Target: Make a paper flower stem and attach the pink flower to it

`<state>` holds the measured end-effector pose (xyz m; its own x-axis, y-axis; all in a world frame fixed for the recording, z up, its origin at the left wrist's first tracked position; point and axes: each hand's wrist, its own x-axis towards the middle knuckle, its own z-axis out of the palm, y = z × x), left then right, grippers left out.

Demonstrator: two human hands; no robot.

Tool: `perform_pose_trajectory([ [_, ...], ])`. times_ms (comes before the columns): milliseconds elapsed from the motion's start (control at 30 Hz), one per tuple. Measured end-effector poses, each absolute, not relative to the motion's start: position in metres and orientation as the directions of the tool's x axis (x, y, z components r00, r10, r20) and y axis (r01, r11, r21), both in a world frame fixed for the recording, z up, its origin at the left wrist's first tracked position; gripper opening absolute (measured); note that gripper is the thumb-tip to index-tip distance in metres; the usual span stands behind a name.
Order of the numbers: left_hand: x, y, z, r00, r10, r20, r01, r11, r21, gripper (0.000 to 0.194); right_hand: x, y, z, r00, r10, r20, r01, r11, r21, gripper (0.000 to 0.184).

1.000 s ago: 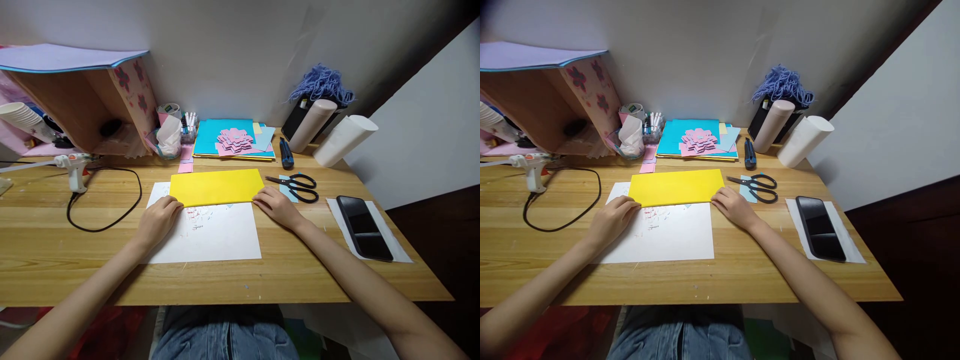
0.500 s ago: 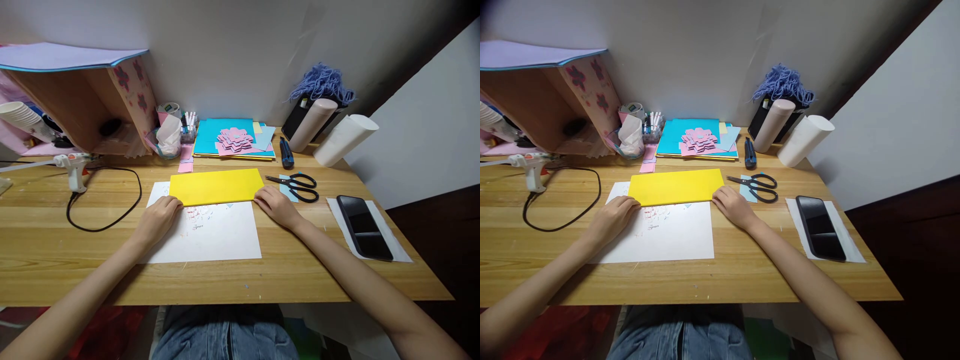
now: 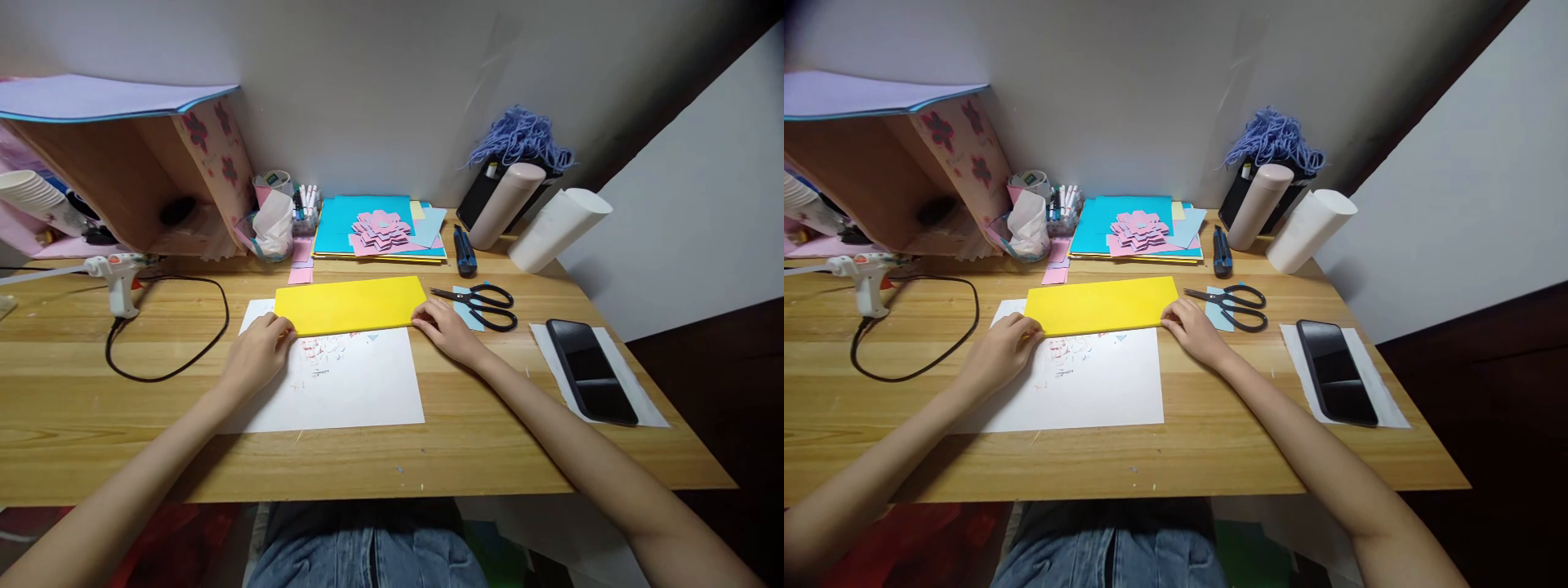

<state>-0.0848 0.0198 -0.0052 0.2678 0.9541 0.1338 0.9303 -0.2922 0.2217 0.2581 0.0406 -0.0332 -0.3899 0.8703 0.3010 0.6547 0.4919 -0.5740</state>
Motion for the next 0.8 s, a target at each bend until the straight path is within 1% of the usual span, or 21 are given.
perform_pose_trajectory([
  [100,-0.087,0.024,-0.004,0.173,0.982,0.076,0.924,-0.188,0.332,0.021,0.259,0.042,-0.032,-0.362,0.893,0.269,0.639,0.448,-0.626,0.009],
  [200,-0.088,0.026,-0.003,0.062,0.997,0.039,0.913,-0.073,0.402,0.023,0.259,0.044,-0.033,-0.323,0.911,0.257,0.641,0.411,-0.648,0.009],
  [267,-0.088,0.027,-0.003,0.038,0.998,0.052,0.906,-0.056,0.419,0.023,0.258,0.044,-0.034,-0.302,0.916,0.266,0.649,0.402,-0.646,0.008],
  [333,-0.087,0.026,-0.003,0.072,0.992,0.108,0.902,-0.111,0.418,0.021,0.257,0.043,-0.034,-0.3,0.906,0.3,0.662,0.424,-0.618,0.007],
  [400,-0.085,0.023,-0.005,0.141,0.971,0.194,0.907,-0.205,0.367,0.019,0.257,0.041,-0.033,-0.329,0.875,0.355,0.67,0.481,-0.565,0.007],
  [467,-0.084,0.018,-0.008,0.219,0.94,0.263,0.923,-0.287,0.257,0.02,0.257,0.039,-0.034,-0.382,0.829,0.408,0.664,0.553,-0.502,0.009],
  [567,-0.084,0.012,-0.011,0.317,0.905,0.284,0.928,-0.358,0.104,0.025,0.258,0.037,-0.035,-0.456,0.773,0.441,0.653,0.628,-0.424,0.015],
  [667,-0.086,0.009,-0.011,0.378,0.888,0.262,0.913,-0.405,0.054,0.026,0.261,0.036,-0.036,-0.502,0.745,0.439,0.652,0.66,-0.374,0.016],
  [800,-0.087,0.01,-0.009,0.401,0.885,0.236,0.905,-0.423,0.047,0.027,0.263,0.036,-0.037,-0.517,0.73,0.447,0.655,0.674,-0.343,0.017],
])
